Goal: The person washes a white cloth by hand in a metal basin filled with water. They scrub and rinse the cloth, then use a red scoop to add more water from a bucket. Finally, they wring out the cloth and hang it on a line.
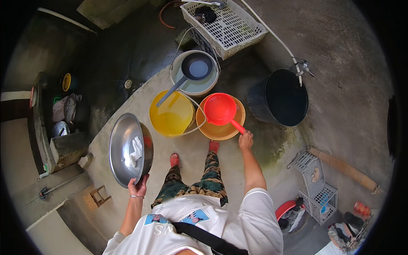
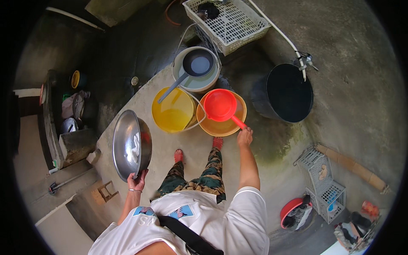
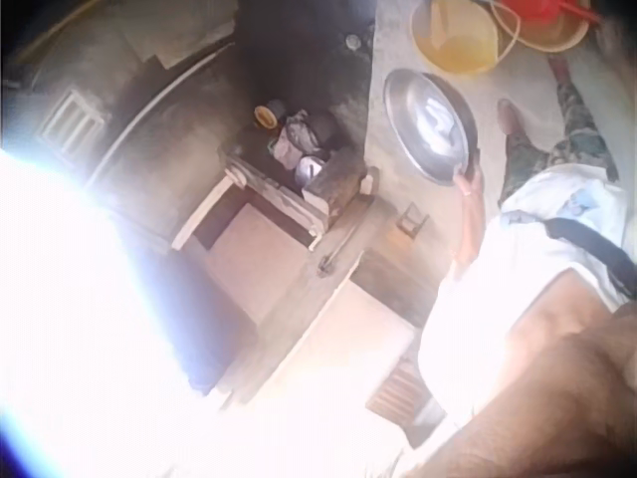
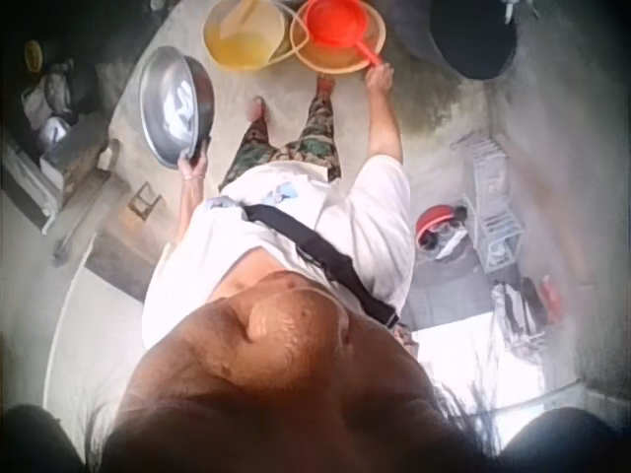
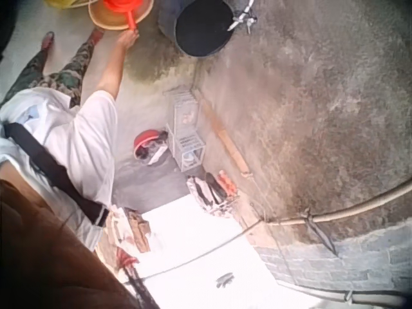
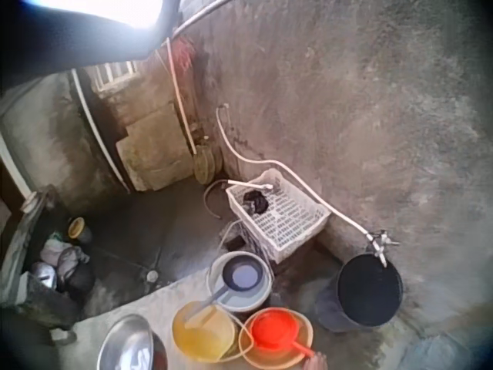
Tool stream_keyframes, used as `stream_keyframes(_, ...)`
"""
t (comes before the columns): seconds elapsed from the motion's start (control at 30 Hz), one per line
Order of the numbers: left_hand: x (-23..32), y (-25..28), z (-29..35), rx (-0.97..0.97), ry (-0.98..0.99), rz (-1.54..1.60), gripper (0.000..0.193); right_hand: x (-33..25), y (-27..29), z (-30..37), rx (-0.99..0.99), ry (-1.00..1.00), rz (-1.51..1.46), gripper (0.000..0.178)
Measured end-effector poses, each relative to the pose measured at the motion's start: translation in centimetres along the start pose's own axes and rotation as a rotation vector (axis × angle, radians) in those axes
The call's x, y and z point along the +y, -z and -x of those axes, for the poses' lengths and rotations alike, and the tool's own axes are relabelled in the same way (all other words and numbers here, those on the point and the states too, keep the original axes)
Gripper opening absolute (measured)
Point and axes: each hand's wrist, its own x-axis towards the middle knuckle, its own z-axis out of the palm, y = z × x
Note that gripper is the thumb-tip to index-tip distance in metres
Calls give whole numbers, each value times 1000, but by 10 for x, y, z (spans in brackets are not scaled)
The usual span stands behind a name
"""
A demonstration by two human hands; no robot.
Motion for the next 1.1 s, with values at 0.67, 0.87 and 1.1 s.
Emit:
stream_keyframes(0.67,-75,3,15,95,-48,-62,58,-40,-4,-53,-894,-173,-444,36)
stream_keyframes(0.87,-70,-8,11,83,20,-129,18,-57,21,4,-53,-47,5,31)
stream_keyframes(1.1,-55,-6,20,-3,27,-151,16,-73,34,31,-410,-214,-490,16)
